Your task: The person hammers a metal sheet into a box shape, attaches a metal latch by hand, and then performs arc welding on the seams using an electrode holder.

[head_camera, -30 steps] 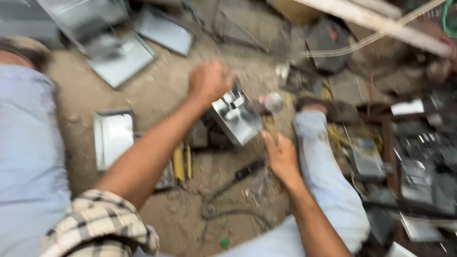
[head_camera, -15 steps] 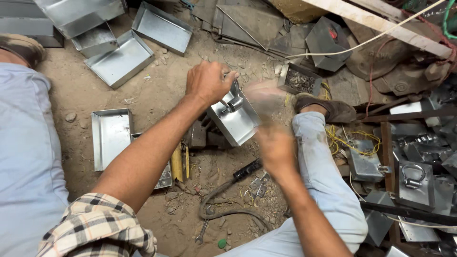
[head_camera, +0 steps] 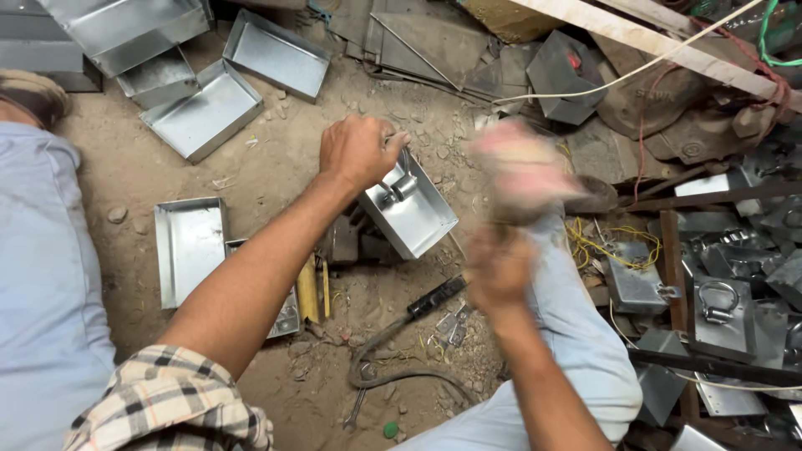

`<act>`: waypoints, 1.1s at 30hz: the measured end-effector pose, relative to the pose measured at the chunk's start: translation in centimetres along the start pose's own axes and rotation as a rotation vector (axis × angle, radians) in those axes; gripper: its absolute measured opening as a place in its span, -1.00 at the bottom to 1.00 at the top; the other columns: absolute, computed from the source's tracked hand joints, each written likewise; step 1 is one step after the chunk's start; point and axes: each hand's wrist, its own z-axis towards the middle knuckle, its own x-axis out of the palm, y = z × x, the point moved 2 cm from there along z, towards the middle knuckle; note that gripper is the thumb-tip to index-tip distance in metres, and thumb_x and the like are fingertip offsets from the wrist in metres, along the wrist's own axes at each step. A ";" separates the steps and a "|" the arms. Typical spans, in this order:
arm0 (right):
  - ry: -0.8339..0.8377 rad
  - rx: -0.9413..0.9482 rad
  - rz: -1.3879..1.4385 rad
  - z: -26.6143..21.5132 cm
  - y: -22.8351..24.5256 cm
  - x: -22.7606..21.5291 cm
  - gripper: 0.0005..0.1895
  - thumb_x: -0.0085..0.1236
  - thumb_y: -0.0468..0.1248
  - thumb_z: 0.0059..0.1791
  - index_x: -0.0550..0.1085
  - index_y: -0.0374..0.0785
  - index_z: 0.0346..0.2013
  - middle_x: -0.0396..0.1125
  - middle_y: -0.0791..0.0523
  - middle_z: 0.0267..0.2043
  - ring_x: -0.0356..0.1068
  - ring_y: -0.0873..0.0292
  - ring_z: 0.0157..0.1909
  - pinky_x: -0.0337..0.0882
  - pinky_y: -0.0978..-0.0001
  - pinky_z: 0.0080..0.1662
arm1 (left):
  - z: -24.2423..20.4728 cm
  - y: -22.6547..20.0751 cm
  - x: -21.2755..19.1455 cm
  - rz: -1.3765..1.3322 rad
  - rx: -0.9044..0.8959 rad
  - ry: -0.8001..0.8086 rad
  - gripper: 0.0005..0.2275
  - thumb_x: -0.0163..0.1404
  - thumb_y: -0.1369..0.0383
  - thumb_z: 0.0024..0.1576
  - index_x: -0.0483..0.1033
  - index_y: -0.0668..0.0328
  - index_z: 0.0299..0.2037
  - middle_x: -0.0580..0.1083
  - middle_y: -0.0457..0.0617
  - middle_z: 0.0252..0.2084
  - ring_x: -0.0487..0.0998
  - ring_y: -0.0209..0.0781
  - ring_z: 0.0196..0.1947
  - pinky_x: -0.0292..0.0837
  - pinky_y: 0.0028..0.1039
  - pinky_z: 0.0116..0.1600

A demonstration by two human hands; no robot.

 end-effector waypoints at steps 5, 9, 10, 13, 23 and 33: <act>-0.034 0.683 -0.647 0.9 -0.6 2.3 -0.64 0.06 0.04 0.05 0.41 -0.19 -0.38 0.21 0.19 -0.63 0.16 0.30 -0.69 0.17 0.41 -0.63 | -0.9 0.1 -0.2 0.107 0.159 -0.127 -0.72 0.13 0.04 0.16 0.72 0.01 -0.36 0.56 0.13 -0.50 0.61 0.13 -0.42 0.51 -0.10 -0.23; -0.016 0.482 -0.587 0.8 4.4 2.4 -0.67 0.06 0.03 0.06 0.45 -0.17 -0.33 0.20 0.26 -0.58 0.18 0.38 -0.64 0.17 0.48 -0.59 | 0.4 0.6 -0.4 0.049 0.083 -0.076 -0.73 0.12 0.03 0.11 0.70 -0.01 -0.29 0.57 0.12 -0.55 0.62 0.11 -0.45 0.50 -0.09 -0.21; -0.052 0.343 -0.640 0.3 5.6 1.6 -0.64 0.05 0.04 0.09 0.42 -0.19 -0.35 0.23 0.24 -0.60 0.19 0.39 -0.65 0.18 0.49 -0.58 | 0.1 0.6 -0.2 0.074 0.098 -0.078 -0.71 0.13 0.02 0.13 0.70 0.03 -0.31 0.57 0.16 -0.52 0.62 0.15 -0.43 0.50 -0.07 -0.22; -0.102 0.103 -0.635 -0.8 3.8 0.6 -0.61 0.04 0.04 0.13 0.39 -0.24 -0.30 0.25 0.22 -0.55 0.20 0.37 -0.57 0.19 0.45 -0.52 | -0.4 0.7 0.4 0.083 0.104 -0.051 -0.70 0.12 0.02 0.14 0.71 0.05 -0.33 0.56 0.19 -0.49 0.62 0.18 -0.40 0.49 -0.05 -0.21; 0.049 0.303 -0.980 -0.2 0.3 -0.5 -0.57 0.06 0.01 0.12 0.49 -0.37 -0.26 0.37 0.01 -0.48 0.29 0.16 -0.40 0.37 0.24 -0.27 | 0.0 0.8 1.0 0.145 0.102 -0.043 -0.68 0.15 -0.02 0.11 0.70 0.03 -0.35 0.57 0.17 -0.46 0.61 0.16 -0.39 0.50 -0.08 -0.24; 0.102 0.369 -0.865 1.4 -0.5 0.9 -0.60 0.00 0.03 0.10 0.54 -0.25 -0.15 0.43 0.21 -0.43 0.40 0.27 -0.39 0.42 0.28 -0.31 | 0.2 1.6 1.1 0.240 0.203 -0.084 -0.74 0.12 0.03 0.18 0.71 -0.06 -0.36 0.56 0.00 -0.54 0.55 -0.11 -0.54 0.46 -0.22 -0.37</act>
